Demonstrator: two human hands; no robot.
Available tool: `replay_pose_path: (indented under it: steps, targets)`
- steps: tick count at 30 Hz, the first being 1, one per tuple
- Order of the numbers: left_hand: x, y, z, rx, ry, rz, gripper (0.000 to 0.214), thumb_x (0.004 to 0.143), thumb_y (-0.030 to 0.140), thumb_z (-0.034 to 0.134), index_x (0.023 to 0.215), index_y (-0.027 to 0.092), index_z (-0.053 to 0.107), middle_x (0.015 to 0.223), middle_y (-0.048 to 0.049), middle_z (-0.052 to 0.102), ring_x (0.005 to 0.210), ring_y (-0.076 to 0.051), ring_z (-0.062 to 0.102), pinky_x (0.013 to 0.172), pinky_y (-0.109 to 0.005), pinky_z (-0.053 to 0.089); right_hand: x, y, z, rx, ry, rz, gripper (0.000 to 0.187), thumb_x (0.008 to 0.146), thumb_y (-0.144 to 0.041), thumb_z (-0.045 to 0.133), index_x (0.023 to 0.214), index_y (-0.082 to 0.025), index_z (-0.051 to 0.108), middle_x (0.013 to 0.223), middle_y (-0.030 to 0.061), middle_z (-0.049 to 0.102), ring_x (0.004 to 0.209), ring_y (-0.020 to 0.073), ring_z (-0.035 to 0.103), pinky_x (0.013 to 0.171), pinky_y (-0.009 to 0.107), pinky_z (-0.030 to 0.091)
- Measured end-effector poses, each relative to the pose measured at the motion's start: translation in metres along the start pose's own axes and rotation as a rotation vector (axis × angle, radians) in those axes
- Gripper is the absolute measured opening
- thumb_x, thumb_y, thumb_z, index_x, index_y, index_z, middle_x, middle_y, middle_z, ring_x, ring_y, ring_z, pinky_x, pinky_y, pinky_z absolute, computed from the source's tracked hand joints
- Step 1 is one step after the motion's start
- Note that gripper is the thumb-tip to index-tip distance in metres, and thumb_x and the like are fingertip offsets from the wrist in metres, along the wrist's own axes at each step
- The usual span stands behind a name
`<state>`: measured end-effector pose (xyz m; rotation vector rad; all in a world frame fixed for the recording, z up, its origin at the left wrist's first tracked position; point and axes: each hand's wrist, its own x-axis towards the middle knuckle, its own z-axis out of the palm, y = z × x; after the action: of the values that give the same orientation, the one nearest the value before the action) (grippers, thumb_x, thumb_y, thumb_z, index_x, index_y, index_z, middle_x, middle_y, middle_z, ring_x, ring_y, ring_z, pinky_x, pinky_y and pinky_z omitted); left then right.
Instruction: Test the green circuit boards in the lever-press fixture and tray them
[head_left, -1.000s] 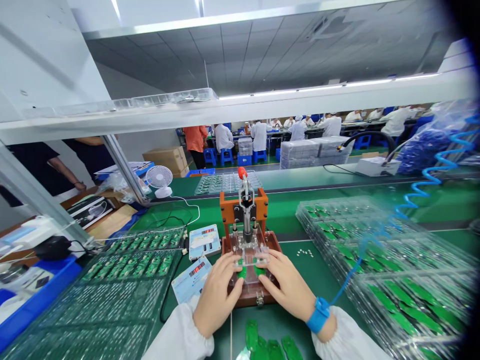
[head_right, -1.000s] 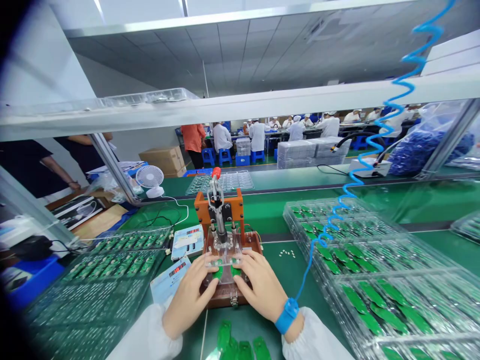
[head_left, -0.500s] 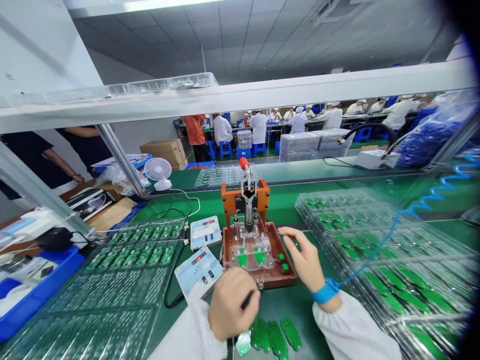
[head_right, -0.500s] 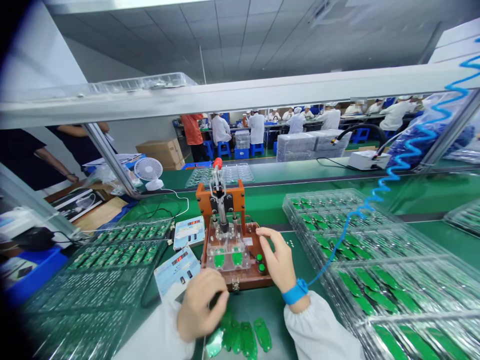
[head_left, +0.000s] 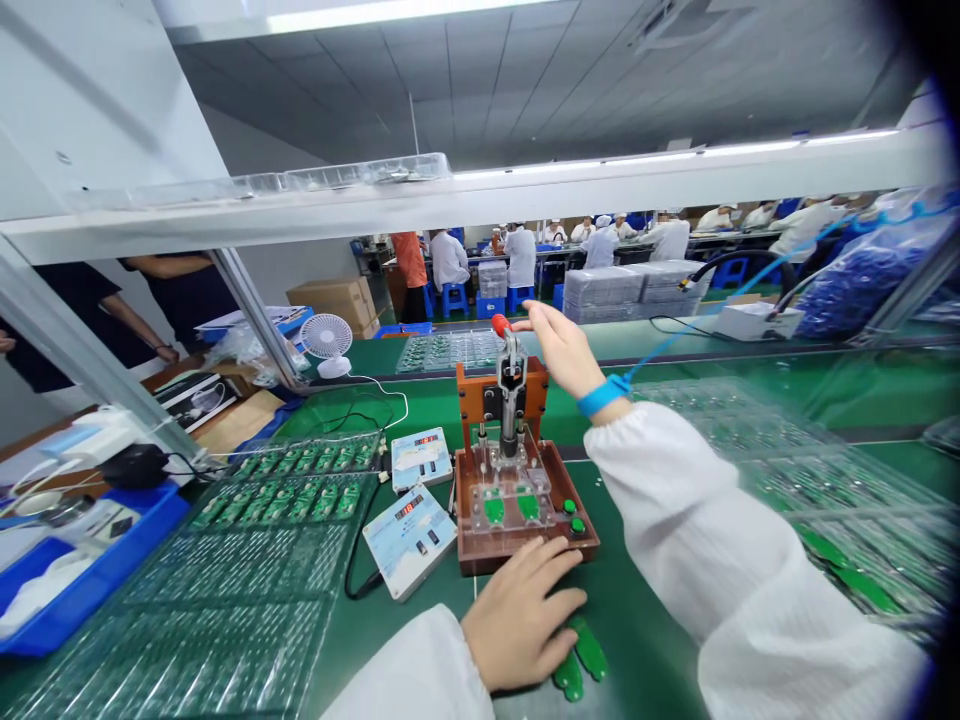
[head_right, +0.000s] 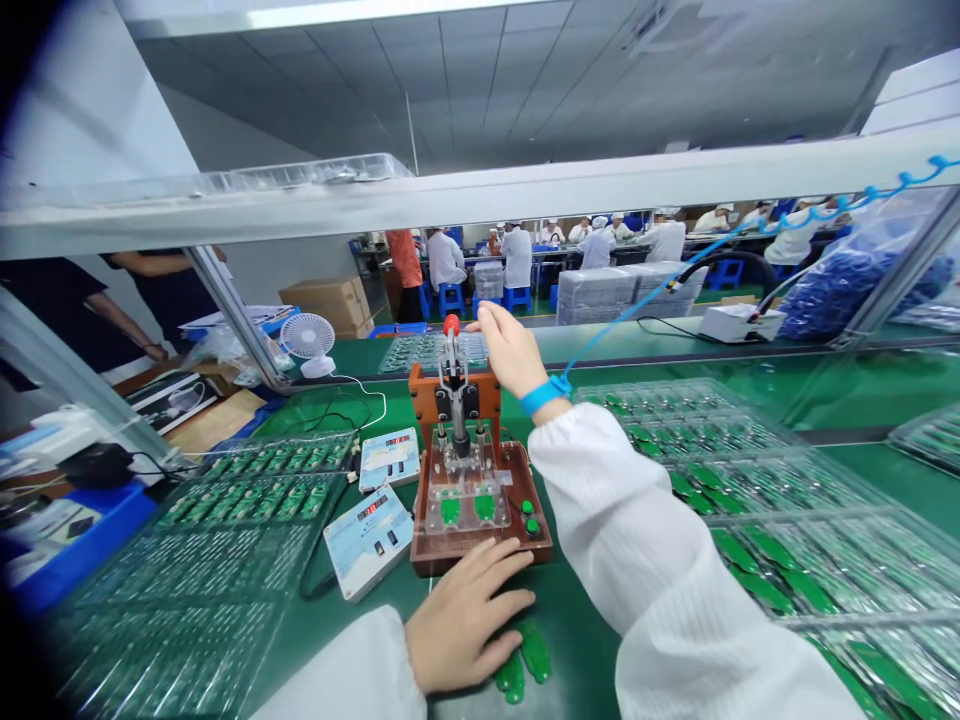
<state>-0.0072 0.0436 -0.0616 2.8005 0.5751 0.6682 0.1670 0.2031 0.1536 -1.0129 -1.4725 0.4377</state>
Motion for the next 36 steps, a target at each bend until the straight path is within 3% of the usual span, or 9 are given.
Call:
replay_pose_path:
  steps: [3,6,9,14,19,22,28,36]
  targets:
    - [0.001,0.000,0.000,0.001,0.010,0.006,0.033,0.098,0.034,0.058,0.128,0.020,0.062,0.159,-0.0070,0.046,0.153,-0.027,0.035,0.127,-0.051,0.030,0.029,-0.014,0.009,0.059,-0.172,0.069,0.058,0.098,-0.065,0.050,0.100,-0.013,0.074,0.078,0.0083,0.077,0.085,0.0248,0.076,0.091,0.051,0.060]
    - [0.001,0.000,-0.001,-0.001,0.015,0.010,0.032,0.098,0.033,0.058,0.127,0.020,0.064,0.158,-0.0070,0.048,0.152,-0.027,0.036,0.127,-0.051,0.030,0.029,-0.038,0.009,0.131,-0.228,0.019,0.048,0.099,-0.058,0.055,0.108,-0.015,0.074,0.087,0.0039,0.076,0.083,0.0173,0.074,0.083,0.039,0.063]
    - [0.002,0.000,-0.001,-0.003,0.002,0.007,0.031,0.099,0.032,0.058,0.126,0.020,0.065,0.157,-0.0074,0.049,0.152,-0.028,0.036,0.127,-0.051,0.030,-0.006,-0.065,-0.001,0.172,-0.181,-0.232,0.036,0.102,-0.048,0.055,0.122,-0.022,0.069,0.100,0.0000,0.076,0.094,0.0145,0.074,0.085,0.032,0.062]
    - [0.003,0.002,-0.002,0.007,-0.026,0.003,0.032,0.100,0.033,0.057,0.128,0.020,0.064,0.155,-0.0082,0.050,0.152,-0.028,0.035,0.128,-0.051,0.029,-0.087,-0.085,-0.016,-0.128,-0.077,-0.474,0.034,0.108,-0.027,0.046,0.138,-0.027,0.062,0.126,0.0016,0.074,0.116,0.0185,0.071,0.106,0.038,0.058]
    - [0.003,0.002,-0.001,0.021,-0.031,0.000,0.030,0.100,0.032,0.056,0.126,0.021,0.065,0.155,-0.0076,0.050,0.152,-0.028,0.034,0.127,-0.050,0.030,-0.127,-0.068,-0.012,-0.206,-0.059,-0.523,0.042,0.106,-0.017,0.046,0.145,-0.030,0.056,0.136,0.0012,0.071,0.125,0.0195,0.069,0.111,0.038,0.057]
    - [0.004,0.002,-0.001,0.017,-0.033,-0.009,0.031,0.099,0.032,0.058,0.127,0.022,0.065,0.154,-0.0071,0.051,0.152,-0.028,0.034,0.127,-0.050,0.031,-0.140,-0.046,-0.005,-0.145,-0.030,-0.516,0.046,0.104,-0.011,0.049,0.144,-0.030,0.057,0.138,0.0020,0.070,0.131,0.0211,0.065,0.114,0.042,0.056]
    - [0.007,0.004,-0.004,0.025,-0.009,-0.008,0.029,0.098,0.032,0.061,0.124,0.023,0.066,0.155,-0.0035,0.050,0.149,-0.025,0.037,0.128,-0.046,0.029,-0.157,-0.001,0.006,-0.026,-0.088,-0.583,0.059,0.097,0.001,0.051,0.148,-0.031,0.054,0.145,0.0030,0.065,0.144,0.0264,0.053,0.118,0.051,0.053]
    - [0.011,0.005,-0.009,0.032,0.000,0.010,0.024,0.097,0.032,0.062,0.116,0.020,0.071,0.143,-0.0084,0.060,0.142,-0.026,0.047,0.125,-0.043,0.036,-0.164,0.003,0.020,0.105,-0.010,-0.498,0.066,0.095,0.006,0.048,0.145,-0.035,0.057,0.146,-0.0009,0.064,0.146,0.0247,0.051,0.120,0.050,0.050]
